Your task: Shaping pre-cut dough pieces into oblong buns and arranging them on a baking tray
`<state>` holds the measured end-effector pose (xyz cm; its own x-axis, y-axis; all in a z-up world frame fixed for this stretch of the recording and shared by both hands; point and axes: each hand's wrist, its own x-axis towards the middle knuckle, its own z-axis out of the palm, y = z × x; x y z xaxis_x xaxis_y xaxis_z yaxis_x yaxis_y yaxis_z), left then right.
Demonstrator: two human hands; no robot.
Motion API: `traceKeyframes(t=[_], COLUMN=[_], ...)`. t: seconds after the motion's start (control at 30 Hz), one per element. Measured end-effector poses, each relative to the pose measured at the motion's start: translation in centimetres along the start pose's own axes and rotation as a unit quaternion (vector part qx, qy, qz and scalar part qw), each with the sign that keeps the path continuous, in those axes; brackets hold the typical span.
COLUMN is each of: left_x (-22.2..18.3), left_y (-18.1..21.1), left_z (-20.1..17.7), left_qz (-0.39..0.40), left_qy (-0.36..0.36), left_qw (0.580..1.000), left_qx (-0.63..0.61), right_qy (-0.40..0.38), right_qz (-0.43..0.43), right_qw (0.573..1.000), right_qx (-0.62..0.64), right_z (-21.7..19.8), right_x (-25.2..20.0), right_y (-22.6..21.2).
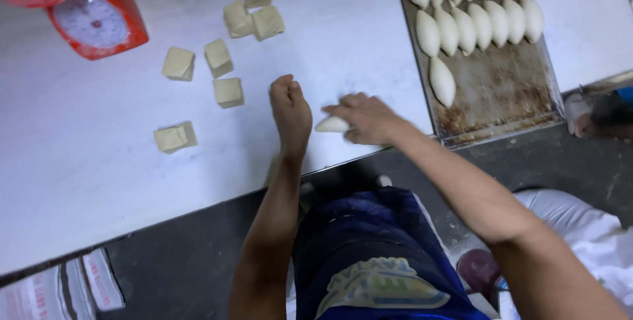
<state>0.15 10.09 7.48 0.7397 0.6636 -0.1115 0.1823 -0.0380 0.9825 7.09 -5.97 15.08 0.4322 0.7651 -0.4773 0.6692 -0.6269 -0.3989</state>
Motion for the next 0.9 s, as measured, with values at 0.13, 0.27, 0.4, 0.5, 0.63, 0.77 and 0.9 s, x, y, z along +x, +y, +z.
traceKeyframes(t=[0.13,0.27,0.4,0.5,0.63,0.77,0.9], left_x=[-0.3,-2.2,-5.8,-6.4,-7.0,-7.3,-5.9], left_y=[-0.2,-4.9,-2.9,0.7,4.1,4.3,-0.1], left_z=[4.8,8.6,19.4,26.5,28.9,29.4,29.4], left_qz=[0.064,0.176,0.310,0.307,0.066,0.069,0.207], left_qy=[0.014,0.005,-0.092,-0.122,-0.191,-0.177,-0.085], left_qw=[0.998,0.983,0.942,0.935,0.952,0.951,0.954], left_qx=[0.003,0.056,0.087,0.130,0.228,0.244,0.200], right_qy=[0.072,0.134,0.255,0.262,0.201,0.196,0.265], right_qz=[-0.010,0.052,0.145,0.225,0.199,0.206,0.136], right_qw=[0.996,0.932,0.902,0.896,0.914,0.913,0.928], right_qx=[0.053,0.331,0.317,0.280,0.290,0.291,0.225], right_z=[1.6,-1.2,-3.3,-4.8,-3.5,-0.1,0.8], right_x=[-1.8,-10.2,-14.7,-14.4,-11.1,-8.5,-7.9], right_y=[3.0,9.0,18.7,24.0,27.1,30.1,28.8])
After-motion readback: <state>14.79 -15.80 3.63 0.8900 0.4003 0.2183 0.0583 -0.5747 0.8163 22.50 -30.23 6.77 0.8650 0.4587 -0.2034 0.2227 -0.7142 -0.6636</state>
